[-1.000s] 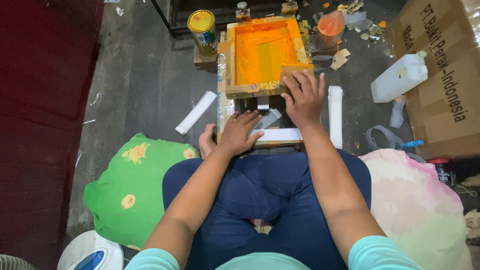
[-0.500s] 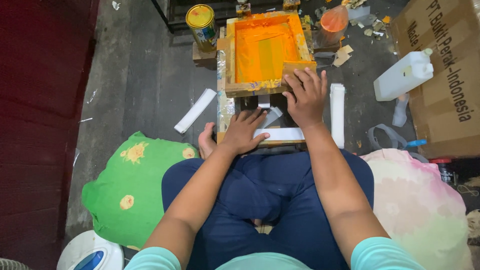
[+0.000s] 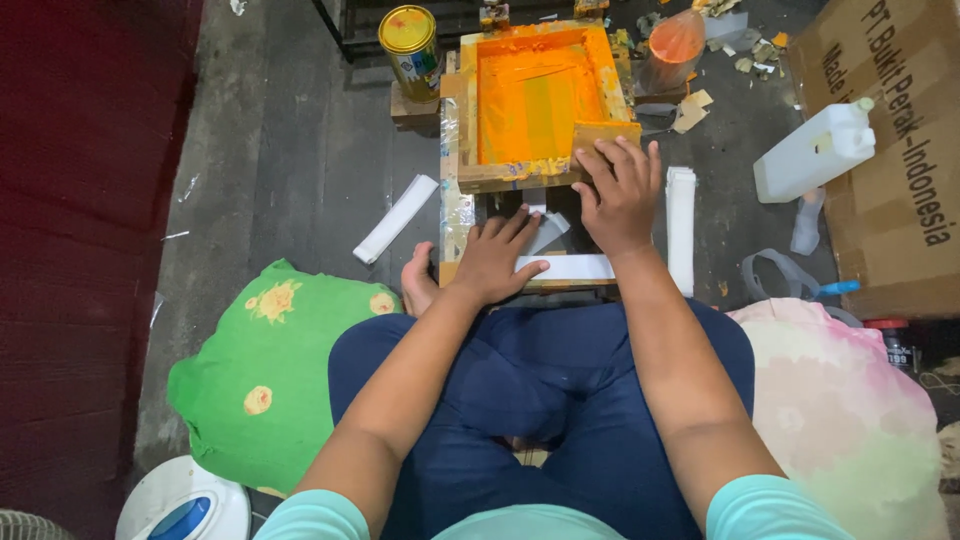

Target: Manual screen printing of orange ink onto white labels using a squeegee and a screen frame.

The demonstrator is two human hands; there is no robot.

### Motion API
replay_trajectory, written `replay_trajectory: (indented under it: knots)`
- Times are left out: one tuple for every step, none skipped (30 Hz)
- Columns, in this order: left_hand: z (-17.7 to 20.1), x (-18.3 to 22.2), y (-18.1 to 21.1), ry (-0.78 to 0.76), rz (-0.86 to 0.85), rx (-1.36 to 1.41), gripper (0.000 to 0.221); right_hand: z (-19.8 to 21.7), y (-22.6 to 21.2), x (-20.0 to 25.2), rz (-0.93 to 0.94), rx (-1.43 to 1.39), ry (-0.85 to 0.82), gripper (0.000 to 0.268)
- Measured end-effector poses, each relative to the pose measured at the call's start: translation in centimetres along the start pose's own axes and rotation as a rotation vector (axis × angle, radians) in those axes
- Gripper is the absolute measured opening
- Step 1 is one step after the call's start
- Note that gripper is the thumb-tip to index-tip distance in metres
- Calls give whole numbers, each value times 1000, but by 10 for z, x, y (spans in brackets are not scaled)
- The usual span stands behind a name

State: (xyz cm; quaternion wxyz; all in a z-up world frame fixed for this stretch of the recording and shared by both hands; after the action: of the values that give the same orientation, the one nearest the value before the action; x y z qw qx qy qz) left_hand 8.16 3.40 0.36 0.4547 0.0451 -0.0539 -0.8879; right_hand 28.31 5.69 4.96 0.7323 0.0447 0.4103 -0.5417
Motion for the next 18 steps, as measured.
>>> replay_trajectory:
  knots:
    - [1,0,1,-1,-1,0,81,1,-1,0,-1,1,0,51]
    - [1,0,2,-19,1,-13,80,1,-2,0,1,0,4,50]
    - [1,-1,3,-35,4,-25,80,3,-3,-1,3,1,8,49]
    - [0,-2,3,-35,3,-23,80,3,-2,0,3,2,8,49]
    - [-1,-2,3,-25,0,-19,79,2,-2,0,9,4,8,50]
    - [-2,-2,3,-14,-2,-15,79,2,-2,0,15,5,7,51]
    - [-4,-3,2,-13,-2,-14,79,2,-2,0,16,6,7,51]
    - [-4,-3,1,1,-3,-14,77,3,-3,0,14,13,10,50]
    - [-5,-3,0,15,-4,-13,75,3,-4,0,12,19,13,50]
    - [-3,-3,0,15,-3,-12,75,3,-4,-1,13,19,11,50]
    - [-1,-3,0,21,-1,8,74,3,-3,-1,17,20,10,50]
    - [0,-3,1,28,1,28,74,3,-3,0,22,20,9,49]
    - [-4,-3,-2,28,2,30,74,3,-4,-1,22,20,7,49]
    - [-6,-3,-3,74,-7,57,70,4,-4,-1,16,18,13,50]
    - [-9,-4,-5,120,-16,84,67,4,-5,-1,10,15,20,50]
    - [-8,-3,-7,119,-15,85,67,3,-3,-1,10,15,18,50]
    - [-7,-3,-8,117,-13,111,68,2,-2,0,21,15,20,50]
    - [-6,-2,-9,115,-11,138,69,1,-1,1,31,16,22,51]
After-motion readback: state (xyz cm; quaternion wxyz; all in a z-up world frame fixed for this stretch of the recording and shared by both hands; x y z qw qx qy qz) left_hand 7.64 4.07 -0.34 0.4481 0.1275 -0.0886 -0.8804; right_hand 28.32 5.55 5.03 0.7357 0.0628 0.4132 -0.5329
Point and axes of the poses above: each hand's wrist, its own x-axis away from the middle knuckle, its own z-axis out of the back of the hand, y = z × x, the point moved 4 cm from there along -x, towards the middle knuckle, and after that the axes turned 5 degrees about -x, right-handed, at the moved point
